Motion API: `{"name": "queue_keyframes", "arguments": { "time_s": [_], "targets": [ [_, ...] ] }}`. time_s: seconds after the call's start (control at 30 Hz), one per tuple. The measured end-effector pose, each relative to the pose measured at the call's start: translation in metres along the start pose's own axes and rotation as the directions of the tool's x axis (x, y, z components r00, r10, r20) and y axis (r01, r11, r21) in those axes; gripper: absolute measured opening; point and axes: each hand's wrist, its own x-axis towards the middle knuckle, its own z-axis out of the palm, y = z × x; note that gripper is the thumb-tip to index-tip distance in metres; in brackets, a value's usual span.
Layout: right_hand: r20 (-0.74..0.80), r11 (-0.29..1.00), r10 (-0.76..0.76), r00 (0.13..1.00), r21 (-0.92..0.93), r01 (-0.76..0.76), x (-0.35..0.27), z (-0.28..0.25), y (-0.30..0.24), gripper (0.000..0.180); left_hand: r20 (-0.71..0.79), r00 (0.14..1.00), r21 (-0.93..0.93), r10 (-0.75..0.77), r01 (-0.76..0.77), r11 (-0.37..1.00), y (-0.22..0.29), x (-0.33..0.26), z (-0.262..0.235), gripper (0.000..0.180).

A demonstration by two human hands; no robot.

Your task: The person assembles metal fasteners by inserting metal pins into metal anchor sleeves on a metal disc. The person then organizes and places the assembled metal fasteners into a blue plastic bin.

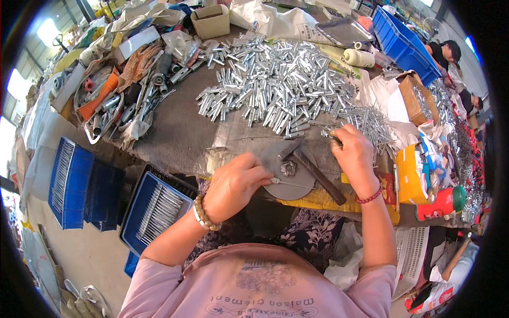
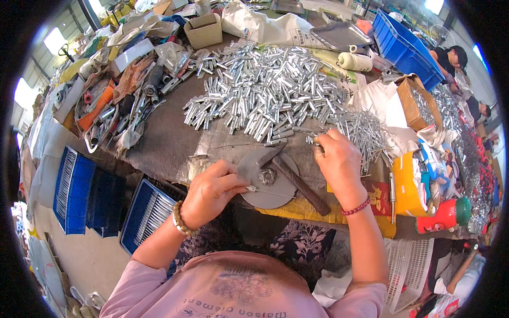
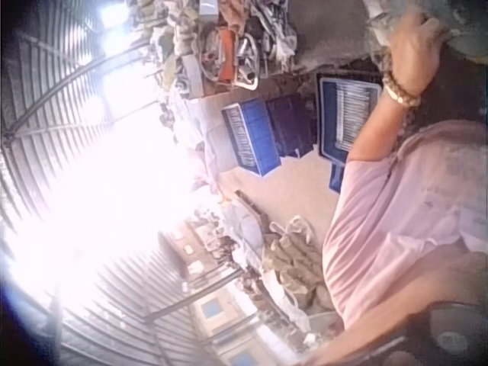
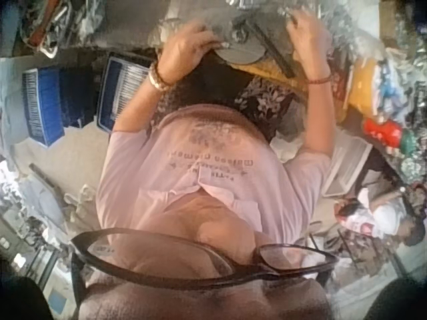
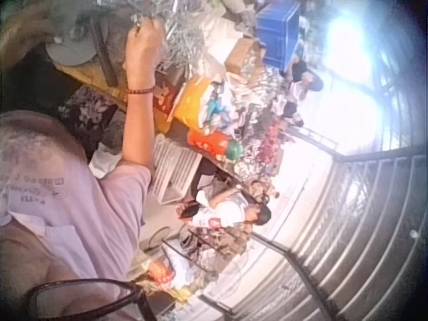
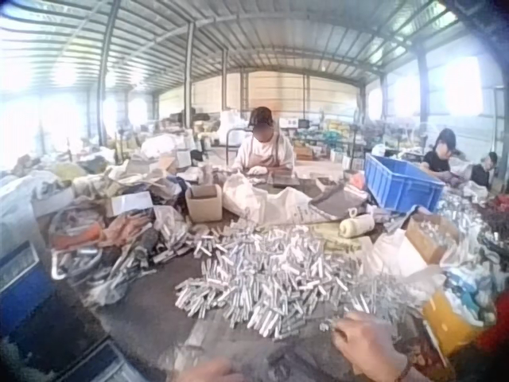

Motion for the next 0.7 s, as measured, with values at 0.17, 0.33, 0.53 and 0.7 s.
{"name": "queue_keyframes", "arguments": {
  "time_s": [0.17, 0.33, 0.53, 0.7],
  "targets": [
    [0.019, 0.993, -0.092, 0.996, -0.070, 0.093, 0.009, 0.007, -0.002, 0.014, -0.027, 0.999, -0.030, 0.030, -0.031, 0.999, 0.002, 0.001, -0.001, 0.019],
    [0.001, 0.985, -0.152, 0.988, -0.079, 0.151, 0.010, 0.011, 0.001, 0.012, -0.029, 1.000, -0.028, 0.012, -0.013, 1.000, -0.001, -0.001, 0.001, 0.019],
    [0.070, 0.995, -0.001, 0.998, 0.095, -0.006, -0.001, 0.001, 0.005, 0.013, -0.047, 0.998, -0.036, 0.036, -0.037, 0.999, -0.002, -0.001, 0.001, 0.020],
    [0.025, 0.998, 0.009, 1.000, 0.057, -0.010, 0.003, -0.001, 0.007, 0.015, -0.048, 0.998, -0.039, 0.040, -0.042, 0.998, -0.002, -0.001, 0.002, 0.021]
  ]
}}
